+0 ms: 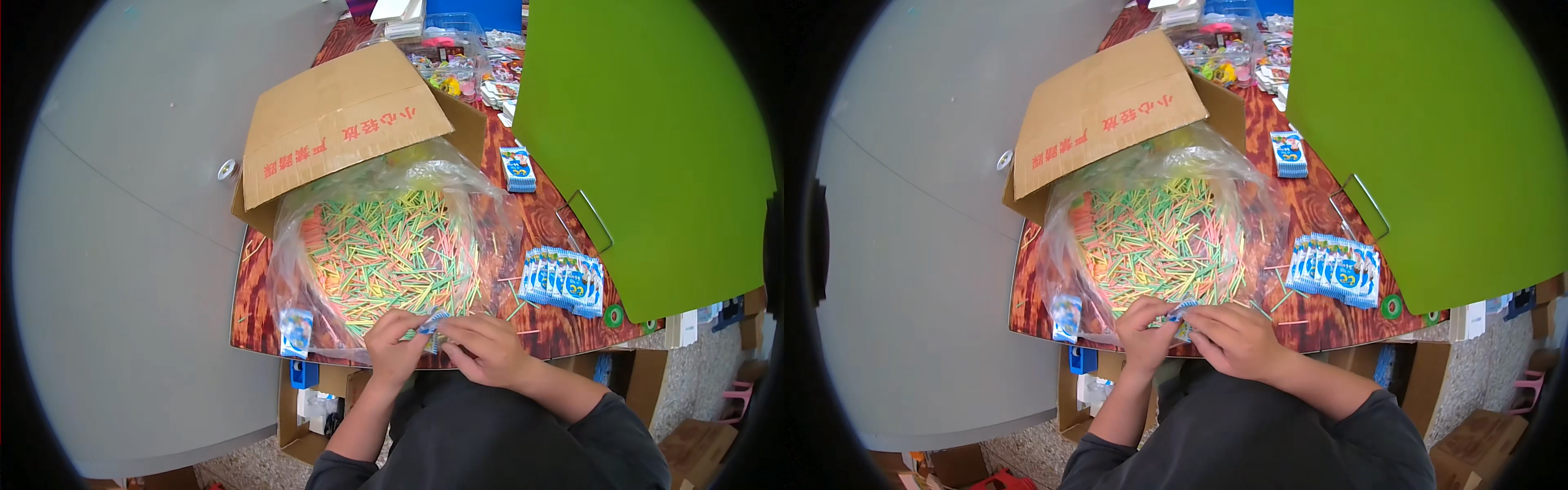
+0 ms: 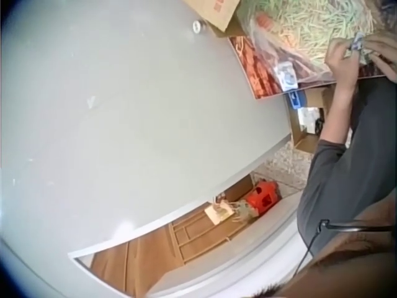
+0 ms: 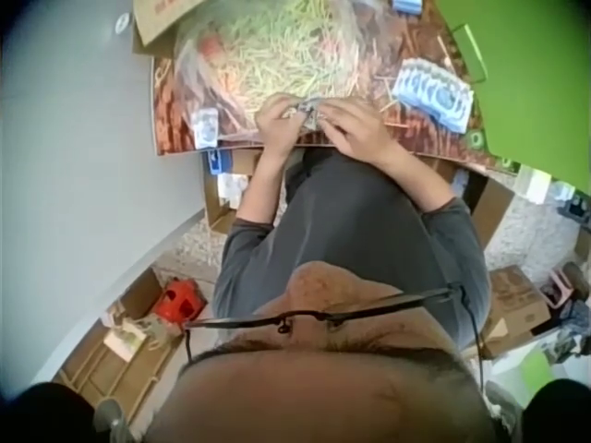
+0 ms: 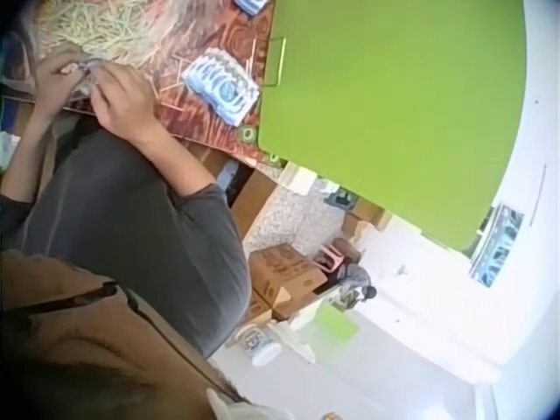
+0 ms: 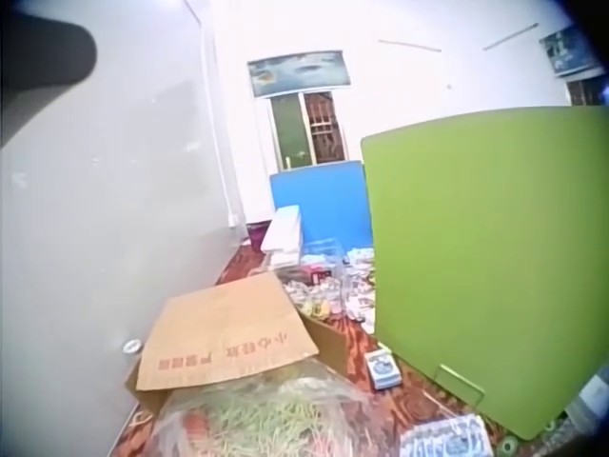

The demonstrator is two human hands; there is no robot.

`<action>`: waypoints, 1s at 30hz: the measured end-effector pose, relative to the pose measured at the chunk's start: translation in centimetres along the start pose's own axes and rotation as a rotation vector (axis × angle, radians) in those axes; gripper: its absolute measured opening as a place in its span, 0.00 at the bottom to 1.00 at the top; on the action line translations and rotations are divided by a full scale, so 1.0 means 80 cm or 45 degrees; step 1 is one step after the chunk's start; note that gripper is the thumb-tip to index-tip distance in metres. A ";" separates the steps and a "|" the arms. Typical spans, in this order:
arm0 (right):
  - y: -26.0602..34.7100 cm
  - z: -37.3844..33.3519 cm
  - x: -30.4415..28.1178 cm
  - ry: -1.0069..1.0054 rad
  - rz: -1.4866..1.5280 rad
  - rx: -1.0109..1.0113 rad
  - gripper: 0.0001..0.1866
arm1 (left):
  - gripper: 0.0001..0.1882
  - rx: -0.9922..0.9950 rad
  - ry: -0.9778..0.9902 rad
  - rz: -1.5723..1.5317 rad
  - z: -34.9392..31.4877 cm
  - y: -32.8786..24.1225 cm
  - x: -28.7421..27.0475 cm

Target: Packing small colorful items into blue labeled packets.

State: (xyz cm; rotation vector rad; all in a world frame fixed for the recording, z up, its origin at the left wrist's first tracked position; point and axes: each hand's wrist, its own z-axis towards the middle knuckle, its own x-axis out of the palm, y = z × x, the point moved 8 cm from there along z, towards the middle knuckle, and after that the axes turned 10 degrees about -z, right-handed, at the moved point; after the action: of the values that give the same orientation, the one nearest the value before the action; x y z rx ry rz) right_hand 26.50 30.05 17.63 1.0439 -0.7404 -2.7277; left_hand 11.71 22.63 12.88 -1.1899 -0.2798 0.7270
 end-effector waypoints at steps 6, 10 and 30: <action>0.001 0.006 0.007 0.118 -0.295 0.029 0.17 | 0.15 0.391 0.170 0.361 -0.008 -0.023 0.008; -0.016 -0.001 0.019 0.310 -0.085 0.010 0.14 | 0.22 0.467 0.269 0.379 -0.010 -0.025 0.017; -0.022 -0.104 0.083 0.797 0.051 0.027 0.25 | 0.19 0.194 0.817 0.815 -0.059 0.006 0.051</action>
State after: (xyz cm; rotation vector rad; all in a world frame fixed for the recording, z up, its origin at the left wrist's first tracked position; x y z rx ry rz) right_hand 27.04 26.36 7.52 1.7318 -0.6596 -2.1509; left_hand 17.22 21.89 9.97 -1.3067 0.7092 0.8462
